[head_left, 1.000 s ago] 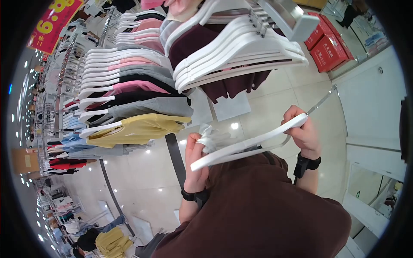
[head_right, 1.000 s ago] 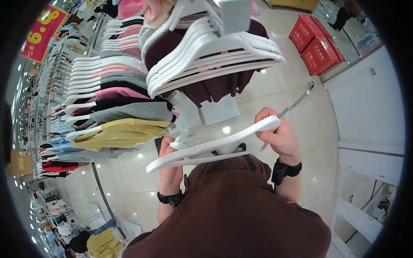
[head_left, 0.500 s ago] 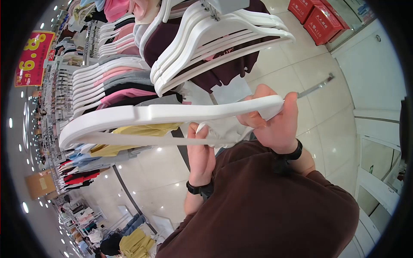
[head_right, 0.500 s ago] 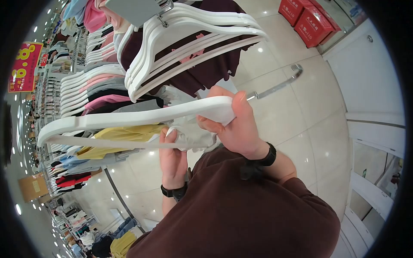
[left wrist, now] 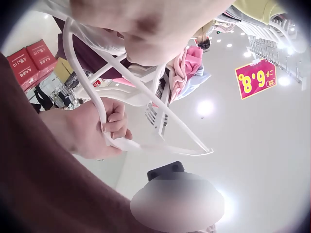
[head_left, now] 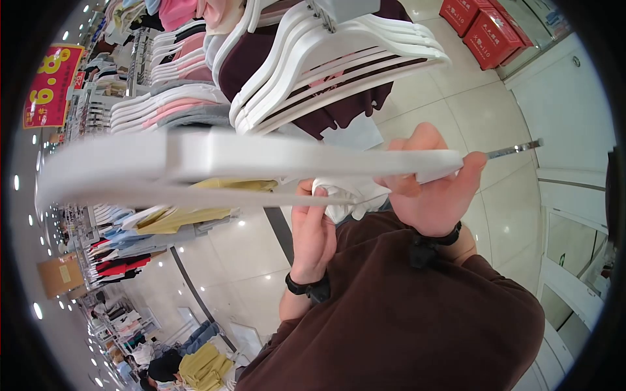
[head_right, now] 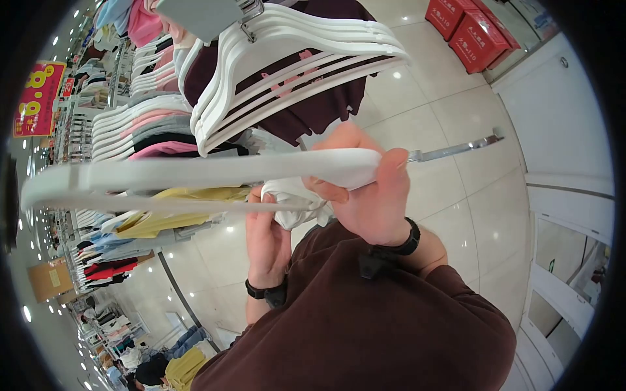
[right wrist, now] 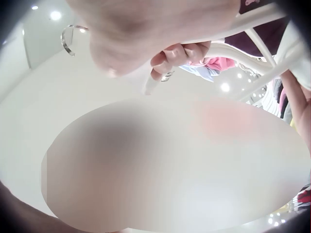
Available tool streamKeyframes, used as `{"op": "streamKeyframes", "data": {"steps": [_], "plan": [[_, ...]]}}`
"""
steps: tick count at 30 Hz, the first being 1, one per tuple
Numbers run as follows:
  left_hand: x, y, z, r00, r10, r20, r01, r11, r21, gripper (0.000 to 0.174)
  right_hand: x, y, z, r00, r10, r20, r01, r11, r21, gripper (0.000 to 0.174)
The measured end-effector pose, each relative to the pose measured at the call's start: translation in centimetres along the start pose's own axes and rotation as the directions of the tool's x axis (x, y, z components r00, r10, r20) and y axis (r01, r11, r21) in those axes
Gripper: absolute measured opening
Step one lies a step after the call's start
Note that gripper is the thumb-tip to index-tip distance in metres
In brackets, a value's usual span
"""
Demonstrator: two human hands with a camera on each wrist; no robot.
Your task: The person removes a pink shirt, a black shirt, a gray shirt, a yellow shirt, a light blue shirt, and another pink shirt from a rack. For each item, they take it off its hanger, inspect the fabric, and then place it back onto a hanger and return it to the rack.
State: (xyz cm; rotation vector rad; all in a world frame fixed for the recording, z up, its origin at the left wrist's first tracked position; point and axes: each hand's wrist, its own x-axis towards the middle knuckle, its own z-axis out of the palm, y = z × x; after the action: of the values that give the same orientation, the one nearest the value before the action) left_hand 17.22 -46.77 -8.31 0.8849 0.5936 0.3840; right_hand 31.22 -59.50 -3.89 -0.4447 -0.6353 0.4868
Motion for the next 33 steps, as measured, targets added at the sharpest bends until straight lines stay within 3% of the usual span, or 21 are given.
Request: {"op": "streamKeyframes", "data": {"steps": [2, 4, 6, 10, 12, 16, 18, 22, 23, 26, 27, 28, 30, 31, 33], "plan": [[-0.3, 0.8, 0.2, 0.988, -0.057, 0.143, 0.069, 0.995, -0.074, 0.036, 0.3, 0.0, -0.2, 1.000, -0.028, 0.007, 0.028, 1.000, -0.010, 0.078], [-0.7, 1.5, 0.5, 0.987, -0.055, 0.151, 0.074, 0.990, -0.119, 0.040, 0.1, 0.3, -0.7, 0.999, -0.044, 0.014, 0.045, 0.998, -0.044, 0.078], [-1.0, 2.5, 0.7, 0.987, -0.048, 0.154, 0.073, 0.983, -0.166, 0.043, -0.7, 1.0, -1.4, 0.998, 0.038, -0.054, -0.043, 0.995, -0.085, 0.078], [-2.1, 4.4, -1.1, 0.963, 0.111, 0.247, -0.061, 0.978, -0.200, 0.055, -2.1, 1.6, -2.6, 0.975, 0.008, -0.224, -0.069, 0.961, -0.267, 0.077], [-2.3, 5.0, -1.8, 0.955, 0.151, 0.253, -0.088, 0.966, -0.243, 0.056, -2.2, 1.3, -4.0, 0.991, -0.001, -0.135, -0.058, 0.898, -0.436, 0.077], [-3.0, 5.3, -1.0, 0.982, 0.128, 0.141, -0.100, 0.977, -0.187, 0.067, -2.3, 1.4, -4.1, 0.984, 0.110, -0.143, -0.162, 0.888, -0.431, 0.079], [-3.1, 4.9, -0.8, 0.982, 0.116, 0.152, -0.088, 0.980, -0.180, 0.070, -2.6, 2.8, -4.1, 0.977, 0.183, -0.109, -0.183, 0.983, 0.013, 0.082], [-3.7, 5.2, -1.7, 0.982, 0.122, 0.143, -0.075, 0.952, -0.298, 0.073, -3.2, 4.6, -5.4, 0.962, 0.265, -0.067, -0.255, 0.959, 0.122, 0.083], [-3.6, 5.1, -3.1, 0.950, 0.180, 0.254, -0.080, 0.930, -0.360, 0.064, -3.4, 4.6, -5.9, 0.949, 0.311, -0.057, -0.310, 0.950, 0.035, 0.080], [-4.0, 5.6, -4.4, 0.943, 0.187, 0.274, -0.074, 0.924, -0.375, 0.062, -4.4, 4.2, -7.6, 0.920, 0.382, -0.083, -0.391, 0.905, -0.170, 0.079], [-4.1, 5.5, -4.9, 0.947, 0.185, 0.262, -0.066, 0.912, -0.405, 0.059, -4.9, 3.9, -8.1, 0.909, 0.399, -0.121, -0.417, 0.863, -0.286, 0.081], [-4.2, 5.4, -4.7, 0.948, 0.185, 0.259, -0.067, 0.911, -0.407, 0.059, -5.2, 3.6, -8.5, 0.907, 0.402, -0.121, -0.420, 0.861, -0.286, 0.081], [-4.0, 5.2, -3.9, 0.976, 0.143, 0.166, -0.070, 0.922, -0.381, 0.044, -5.7, 2.8, -9.2, 0.913, 0.384, -0.138, -0.406, 0.820, -0.403, 0.066], [-3.6, 5.2, -3.5, 0.972, 0.137, 0.191, -0.050, 0.914, -0.402, 0.027, -5.9, 2.5, -9.6, 0.898, 0.396, -0.189, -0.438, 0.780, -0.447, 0.063], [-3.1, 5.2, -3.4, 0.985, 0.105, 0.136, -0.049, 0.931, -0.363, 0.025, -6.1, 1.8, -10.2, 0.905, 0.361, -0.222, -0.424, 0.743, -0.519, 0.060]]}}
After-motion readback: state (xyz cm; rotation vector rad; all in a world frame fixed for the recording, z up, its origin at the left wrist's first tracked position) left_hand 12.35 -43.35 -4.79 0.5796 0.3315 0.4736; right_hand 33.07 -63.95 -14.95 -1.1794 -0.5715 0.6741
